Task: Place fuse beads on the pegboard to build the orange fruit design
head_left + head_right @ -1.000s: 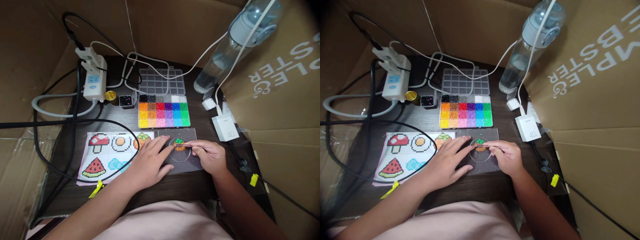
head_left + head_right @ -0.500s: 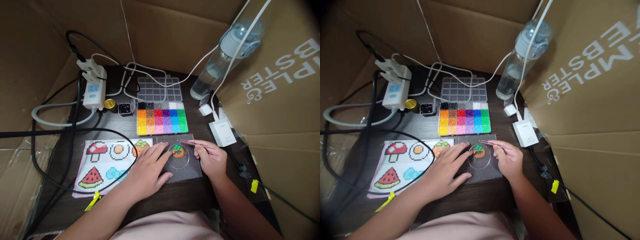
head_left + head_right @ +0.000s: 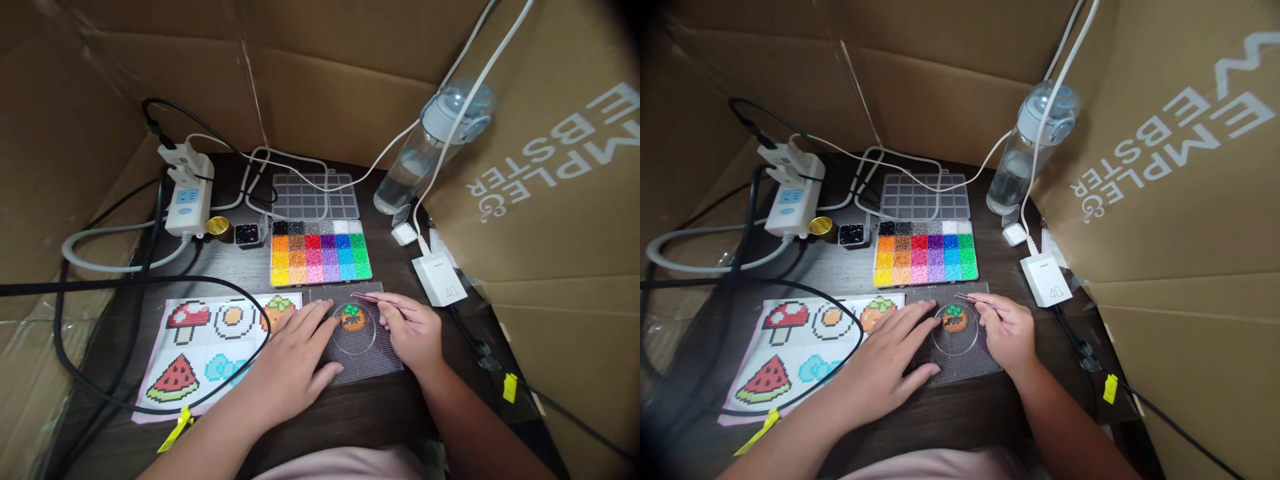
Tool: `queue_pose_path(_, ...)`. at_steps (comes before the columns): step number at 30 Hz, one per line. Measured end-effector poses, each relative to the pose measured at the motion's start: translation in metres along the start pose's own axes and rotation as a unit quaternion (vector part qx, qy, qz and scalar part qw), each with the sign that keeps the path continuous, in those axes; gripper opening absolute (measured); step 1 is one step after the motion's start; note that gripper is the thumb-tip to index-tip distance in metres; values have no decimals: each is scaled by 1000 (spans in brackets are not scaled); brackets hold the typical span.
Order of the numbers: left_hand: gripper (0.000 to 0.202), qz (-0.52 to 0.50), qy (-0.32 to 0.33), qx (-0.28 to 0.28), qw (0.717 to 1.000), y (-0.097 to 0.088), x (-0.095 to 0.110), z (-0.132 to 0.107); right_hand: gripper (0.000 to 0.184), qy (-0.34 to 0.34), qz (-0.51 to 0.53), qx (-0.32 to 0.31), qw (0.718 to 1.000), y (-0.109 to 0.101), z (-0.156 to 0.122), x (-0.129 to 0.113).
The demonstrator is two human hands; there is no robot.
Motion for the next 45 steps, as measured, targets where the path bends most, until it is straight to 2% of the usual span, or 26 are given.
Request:
queue_pose_path(11, 59, 3, 0, 13, 1000, 1, -4, -3, 20, -12, 1, -8, 1000, 3, 4, -4)
queue_pose_path(24, 56, -1, 2, 11, 1000, -1, -2, -2, 19, 9, 15, 0, 1000, 2, 1, 1)
queue_pose_path(32, 58, -7, 0, 11, 1000, 0, -3, -3, 20, 9, 15, 24, 1000, -1, 1, -2)
queue_pose_path(45, 58, 4, -8, -4, 1000, -2, -4, -2, 19, -22, 33, 79, 996, 2, 46, -18)
Point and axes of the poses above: each hand's wrist, its own z-axis towards the middle knuckle, its own y-axis out of the palm, x = y × z, the point moved 6 cm from there along z, towards the middle knuckle, and after that the axes turned 14 degrees about -y, right-handed, at the moved point
